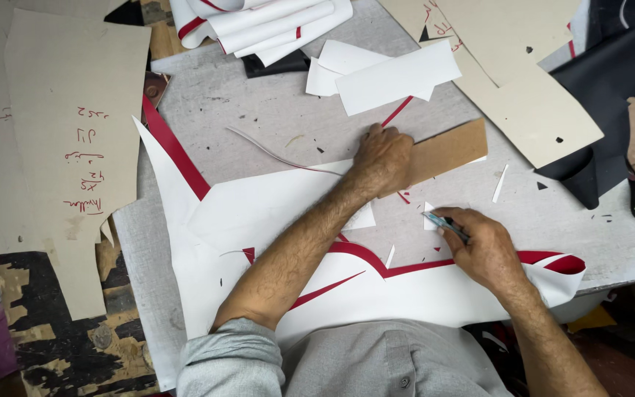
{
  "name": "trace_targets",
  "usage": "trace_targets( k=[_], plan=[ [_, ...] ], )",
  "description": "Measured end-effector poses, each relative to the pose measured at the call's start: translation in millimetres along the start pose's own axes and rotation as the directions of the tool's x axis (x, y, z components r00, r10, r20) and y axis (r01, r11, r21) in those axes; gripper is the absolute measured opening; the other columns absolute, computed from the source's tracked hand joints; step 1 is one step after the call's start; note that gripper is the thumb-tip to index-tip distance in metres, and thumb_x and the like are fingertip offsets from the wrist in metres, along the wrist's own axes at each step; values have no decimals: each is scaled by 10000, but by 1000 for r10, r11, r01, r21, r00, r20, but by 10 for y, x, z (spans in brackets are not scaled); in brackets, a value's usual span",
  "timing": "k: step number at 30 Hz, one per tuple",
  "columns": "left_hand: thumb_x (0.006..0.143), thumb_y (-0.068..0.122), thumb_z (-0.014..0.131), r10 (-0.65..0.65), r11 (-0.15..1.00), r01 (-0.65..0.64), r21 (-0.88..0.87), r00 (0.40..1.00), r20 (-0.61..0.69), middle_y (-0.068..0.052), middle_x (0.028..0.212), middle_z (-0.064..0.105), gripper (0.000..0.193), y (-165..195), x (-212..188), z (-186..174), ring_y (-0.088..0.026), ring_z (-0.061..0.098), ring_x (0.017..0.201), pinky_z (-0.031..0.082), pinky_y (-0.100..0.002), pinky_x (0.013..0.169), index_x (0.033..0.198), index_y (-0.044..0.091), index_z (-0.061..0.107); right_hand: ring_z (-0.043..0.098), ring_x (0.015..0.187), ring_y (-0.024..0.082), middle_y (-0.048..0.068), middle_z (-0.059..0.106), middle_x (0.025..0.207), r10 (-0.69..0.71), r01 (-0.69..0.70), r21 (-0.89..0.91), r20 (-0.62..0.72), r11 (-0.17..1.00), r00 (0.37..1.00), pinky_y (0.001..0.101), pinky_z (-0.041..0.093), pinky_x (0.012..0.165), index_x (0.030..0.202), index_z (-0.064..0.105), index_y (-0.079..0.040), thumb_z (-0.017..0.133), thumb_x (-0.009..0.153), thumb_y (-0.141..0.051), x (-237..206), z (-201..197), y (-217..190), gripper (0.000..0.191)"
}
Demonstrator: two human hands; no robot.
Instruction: The person uses a utility knife and cardboard templates to cut shapes from a large white sheet with a red underside. They repeatedly position templates, trace or cut along edges, remove cut pieces, and reposition the templates to produce multiple cutouts.
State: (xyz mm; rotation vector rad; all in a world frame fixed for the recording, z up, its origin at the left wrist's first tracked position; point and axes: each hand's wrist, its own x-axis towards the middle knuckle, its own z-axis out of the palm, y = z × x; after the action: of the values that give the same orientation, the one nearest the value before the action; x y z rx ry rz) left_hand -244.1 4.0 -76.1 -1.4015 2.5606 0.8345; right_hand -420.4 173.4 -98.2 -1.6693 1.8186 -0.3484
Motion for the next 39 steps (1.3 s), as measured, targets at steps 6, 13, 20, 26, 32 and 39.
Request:
trace_targets(
  k=[6, 13, 20, 26, 32, 39],
  plan=[
    [755, 9, 805, 54, 995, -63, -79, 992, -113, -200, 1199, 578, 610, 192, -26, 150, -311, 651, 1100, 603, -407, 887, 1308, -12, 548, 722, 646, 164, 106, 759, 861, -224, 210, -81, -396, 974, 891, 295, 566, 505, 993, 722, -39, 785, 887, -197, -147, 160, 297, 201],
    [864, 119, 785, 0, 990, 4, -143, 1000, 24, -166, 1071, 749, 395, 211, 89, 178, -237, 739, 1014, 619, -410, 912, 1232, 50, 660, 727, 644, 166, 106, 772, 902, -267, 228, -142, -405, 963, 875, 287, 564, 480, 936, 715, -23, 771, 912, -170, -143, 118, 377, 159],
    [933, 186, 707, 195, 937, -246, -246, 957, -214, -94, 1346, 659, 623, -411, 173, -715, -235, 669, 1142, 561, -459, 985, 1498, 297, 467, 761, 891, 221, 118, 735, 1161, -356, 387, 53, -291, 921, 888, 299, 655, 717, 1043, 747, -39, 790, 855, -143, 139, 73, -151, 219],
    [848, 101, 786, -93, 985, 153, 85, 866, -490, -78, 1363, 596, 626, -790, -225, -1152, -255, 552, 1237, 436, -576, 1014, 1423, 199, 559, 698, 1059, 317, 182, 660, 1292, -521, 544, -5, -296, 839, 801, 372, 632, 804, 1235, 675, -12, 857, 698, -218, 647, 151, -803, 604],
    [909, 109, 814, -37, 995, -34, -95, 752, -658, -88, 1210, 639, 551, -777, -790, -760, -241, 577, 1171, 515, -405, 1089, 1419, 172, 614, 717, 948, 215, 119, 708, 1148, -174, 171, 86, 35, 981, 984, 322, 634, 848, 1367, 643, -109, 767, 929, -158, 842, 294, -890, 458],
    [717, 198, 863, -351, 915, 182, -360, 799, -488, -50, 1307, 621, 695, -1101, -1737, -437, -212, 532, 1252, 553, -366, 1006, 1369, 207, 622, 673, 1094, 281, 171, 707, 1180, -487, 492, -13, -165, 871, 858, 384, 609, 878, 1213, 710, -33, 803, 857, -132, 912, 161, -761, 382]
  ],
)
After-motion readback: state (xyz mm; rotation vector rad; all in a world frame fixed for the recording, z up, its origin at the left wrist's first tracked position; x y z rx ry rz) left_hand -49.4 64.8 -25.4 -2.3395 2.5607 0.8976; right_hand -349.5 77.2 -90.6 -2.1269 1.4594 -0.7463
